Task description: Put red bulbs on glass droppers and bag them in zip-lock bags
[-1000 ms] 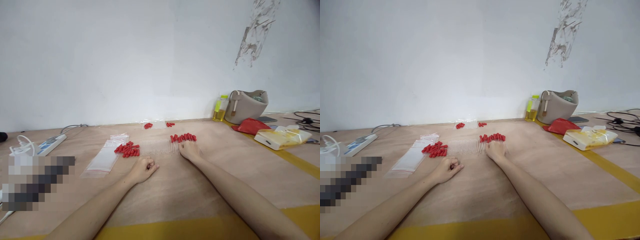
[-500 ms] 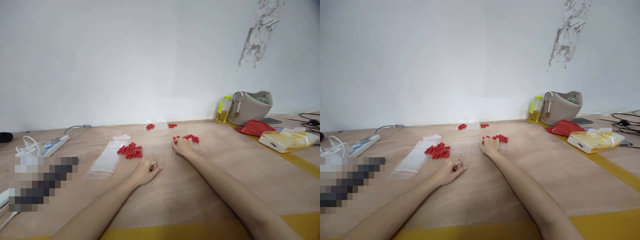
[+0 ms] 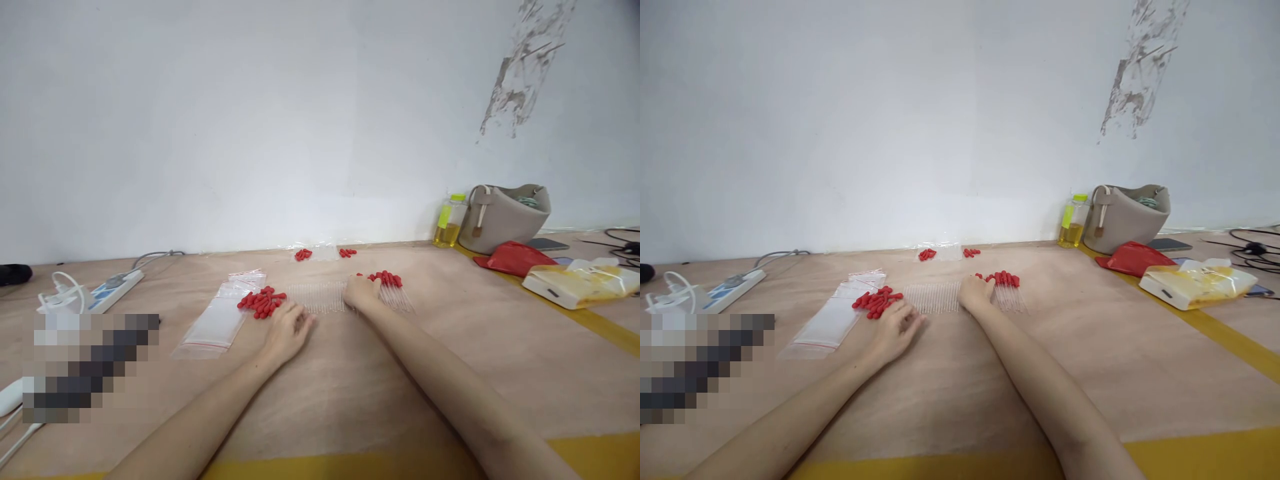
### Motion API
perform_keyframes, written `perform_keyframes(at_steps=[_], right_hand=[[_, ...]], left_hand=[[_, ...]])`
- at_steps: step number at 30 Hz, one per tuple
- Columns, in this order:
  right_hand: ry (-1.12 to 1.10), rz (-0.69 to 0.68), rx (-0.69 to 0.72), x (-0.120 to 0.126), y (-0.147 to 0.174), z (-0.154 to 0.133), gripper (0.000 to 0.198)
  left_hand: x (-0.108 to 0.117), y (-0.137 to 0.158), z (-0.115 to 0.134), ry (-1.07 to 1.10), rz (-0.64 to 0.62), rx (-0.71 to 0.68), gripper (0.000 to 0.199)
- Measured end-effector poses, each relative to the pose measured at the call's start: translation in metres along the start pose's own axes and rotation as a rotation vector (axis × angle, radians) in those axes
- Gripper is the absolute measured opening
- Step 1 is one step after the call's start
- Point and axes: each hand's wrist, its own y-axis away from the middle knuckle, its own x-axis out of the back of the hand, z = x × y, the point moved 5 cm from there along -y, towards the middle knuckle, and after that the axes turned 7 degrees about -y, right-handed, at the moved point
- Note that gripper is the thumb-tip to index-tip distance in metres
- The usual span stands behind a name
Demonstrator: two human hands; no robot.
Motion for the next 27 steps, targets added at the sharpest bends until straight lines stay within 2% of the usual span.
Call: perform_keyframes(at_steps=[3, 8, 10, 12, 16, 21, 24, 27], right_hand=[[-0.004, -0.016, -0.016, -0.001, -0.002, -0.003, 0.020], [-0.035, -0.041, -0.039, 0.003, -0.001, -0.001, 0.023], [-0.056, -0.052, -0.056, 0.007, -0.001, 0.006, 0.026], [-0.079, -0.063, -0.068, 0.014, -0.003, 0.016, 0.029], [-0.130, -0.067, -0.070, 0.029, -0.003, 0.042, 0.034], [-0.184, -0.009, -0.038, 0.041, 0.007, 0.071, 0.031], [-0.248, 0.062, 0.020, 0.042, 0.018, 0.081, 0.028], [-0.356, 0.169, 0.108, 0.040, 0.032, 0.086, 0.027]], left_hand=[[0.017, -0.008, -0.028, -0.170, 0.108, 0.142, 0.013], [0.030, -0.013, -0.072, -0.272, 0.041, 0.298, 0.022], [0.030, -0.020, -0.082, -0.261, -0.014, 0.274, 0.024], [0.026, -0.030, -0.086, -0.237, -0.093, 0.189, 0.024], [0.015, -0.055, -0.088, -0.180, -0.249, 0.032, 0.015], [0.001, -0.074, -0.088, -0.116, -0.387, -0.053, 0.011], [0.000, -0.079, -0.089, -0.066, -0.416, -0.074, 0.007], [0.008, -0.082, -0.088, -0.020, -0.351, -0.068, 0.005]])
